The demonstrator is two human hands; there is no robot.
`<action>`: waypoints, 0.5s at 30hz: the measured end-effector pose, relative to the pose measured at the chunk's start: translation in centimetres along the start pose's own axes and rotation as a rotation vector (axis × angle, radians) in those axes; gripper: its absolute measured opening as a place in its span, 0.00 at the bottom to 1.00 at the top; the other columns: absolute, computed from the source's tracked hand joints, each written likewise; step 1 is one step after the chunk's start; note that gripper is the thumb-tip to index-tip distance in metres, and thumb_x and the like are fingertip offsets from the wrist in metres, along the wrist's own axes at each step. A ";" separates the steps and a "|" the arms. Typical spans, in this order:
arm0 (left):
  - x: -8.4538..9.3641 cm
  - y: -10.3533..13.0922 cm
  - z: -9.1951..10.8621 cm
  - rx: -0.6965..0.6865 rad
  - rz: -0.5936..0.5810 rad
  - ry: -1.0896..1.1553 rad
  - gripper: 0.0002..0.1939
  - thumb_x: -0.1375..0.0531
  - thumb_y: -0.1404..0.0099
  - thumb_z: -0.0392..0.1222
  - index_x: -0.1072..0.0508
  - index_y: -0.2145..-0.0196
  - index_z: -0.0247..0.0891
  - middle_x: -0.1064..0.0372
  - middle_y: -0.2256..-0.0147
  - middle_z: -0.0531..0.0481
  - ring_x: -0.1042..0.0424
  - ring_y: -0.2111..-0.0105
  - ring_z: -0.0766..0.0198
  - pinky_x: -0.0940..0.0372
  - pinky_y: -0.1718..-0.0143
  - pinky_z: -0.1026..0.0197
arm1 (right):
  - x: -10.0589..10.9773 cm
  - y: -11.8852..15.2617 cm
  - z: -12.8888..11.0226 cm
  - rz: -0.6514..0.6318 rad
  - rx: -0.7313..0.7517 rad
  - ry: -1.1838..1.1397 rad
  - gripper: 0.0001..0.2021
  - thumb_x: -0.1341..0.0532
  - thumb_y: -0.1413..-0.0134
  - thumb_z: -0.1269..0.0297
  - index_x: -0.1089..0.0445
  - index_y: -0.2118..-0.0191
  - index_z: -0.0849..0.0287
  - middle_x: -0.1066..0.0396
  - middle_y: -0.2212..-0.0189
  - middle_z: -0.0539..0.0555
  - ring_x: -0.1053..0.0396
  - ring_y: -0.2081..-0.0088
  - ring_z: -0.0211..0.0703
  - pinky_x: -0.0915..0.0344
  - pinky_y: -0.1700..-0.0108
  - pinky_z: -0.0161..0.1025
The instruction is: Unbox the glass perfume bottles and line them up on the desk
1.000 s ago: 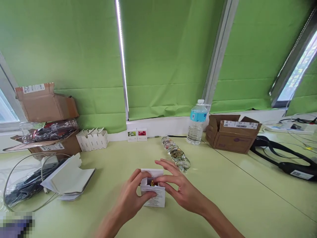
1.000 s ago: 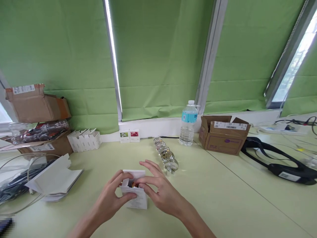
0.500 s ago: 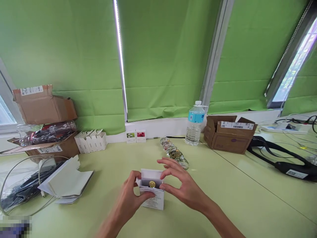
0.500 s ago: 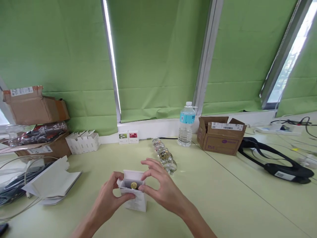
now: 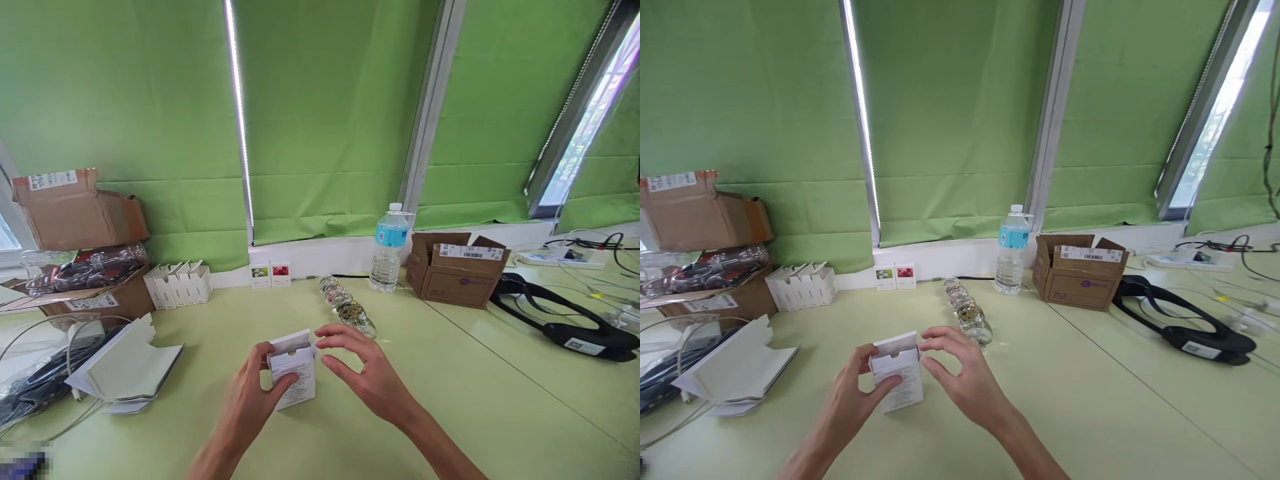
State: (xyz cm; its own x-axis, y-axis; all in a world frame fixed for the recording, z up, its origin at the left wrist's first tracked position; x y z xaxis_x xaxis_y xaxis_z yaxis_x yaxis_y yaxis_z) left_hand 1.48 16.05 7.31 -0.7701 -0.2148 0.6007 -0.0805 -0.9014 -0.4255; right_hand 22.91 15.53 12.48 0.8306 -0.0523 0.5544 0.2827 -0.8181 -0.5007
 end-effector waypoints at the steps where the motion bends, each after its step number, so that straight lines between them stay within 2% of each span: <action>1: 0.0 0.0 0.0 -0.009 0.009 -0.011 0.19 0.38 0.42 0.49 0.40 0.56 0.45 0.26 0.60 0.52 0.25 0.62 0.60 0.31 0.65 0.58 | 0.0 0.1 -0.2 -0.004 0.008 -0.017 0.08 0.41 0.43 0.60 0.28 0.59 0.50 0.31 0.52 0.51 0.35 0.49 0.43 0.39 0.46 0.41; 5: -0.3 0.1 -0.3 -0.078 0.054 -0.072 0.22 0.37 0.42 0.50 0.40 0.54 0.44 0.26 0.61 0.52 0.24 0.63 0.60 0.30 0.65 0.59 | -0.2 0.4 -0.5 -0.013 0.041 -0.069 0.09 0.41 0.43 0.63 0.28 0.57 0.51 0.31 0.55 0.53 0.33 0.58 0.40 0.36 0.53 0.40; 10: -0.7 0.6 -0.6 -0.216 0.141 -0.171 0.22 0.38 0.41 0.51 0.40 0.54 0.43 0.26 0.63 0.52 0.24 0.65 0.60 0.30 0.67 0.60 | -1.0 0.7 -0.9 -0.125 0.054 -0.162 0.14 0.42 0.42 0.62 0.32 0.50 0.51 0.34 0.52 0.54 0.36 0.70 0.34 0.34 0.64 0.35; 13: -0.9 1.0 -0.3 -0.347 0.213 -0.253 0.20 0.39 0.39 0.50 0.39 0.53 0.42 0.26 0.61 0.49 0.24 0.66 0.60 0.30 0.68 0.61 | -1.6 0.7 -1.0 -0.144 0.018 -0.151 0.11 0.44 0.40 0.61 0.31 0.53 0.53 0.31 0.58 0.53 0.37 0.71 0.35 0.36 0.69 0.34; 15: -0.9 1.3 0.2 -0.465 0.257 -0.297 0.18 0.40 0.37 0.47 0.38 0.52 0.40 0.26 0.58 0.46 0.24 0.64 0.61 0.30 0.65 0.62 | -1.9 0.6 -1.1 -0.137 0.006 -0.114 0.10 0.46 0.39 0.61 0.29 0.57 0.54 0.30 0.63 0.52 0.36 0.70 0.36 0.38 0.71 0.33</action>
State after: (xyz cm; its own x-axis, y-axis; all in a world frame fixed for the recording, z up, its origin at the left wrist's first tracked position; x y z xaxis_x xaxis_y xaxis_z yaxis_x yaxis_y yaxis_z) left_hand 2.20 15.04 6.35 -0.5971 -0.5600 0.5743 -0.2347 -0.5626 -0.7927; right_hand 21.02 14.49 11.83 0.8332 0.1249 0.5386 0.3994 -0.8097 -0.4300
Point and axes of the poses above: each hand's wrist, its own y-axis away from the middle knuckle, its own x-axis out of the back of the hand, z = x × y, the point moved 3 cm from there along -y, towards the middle knuckle
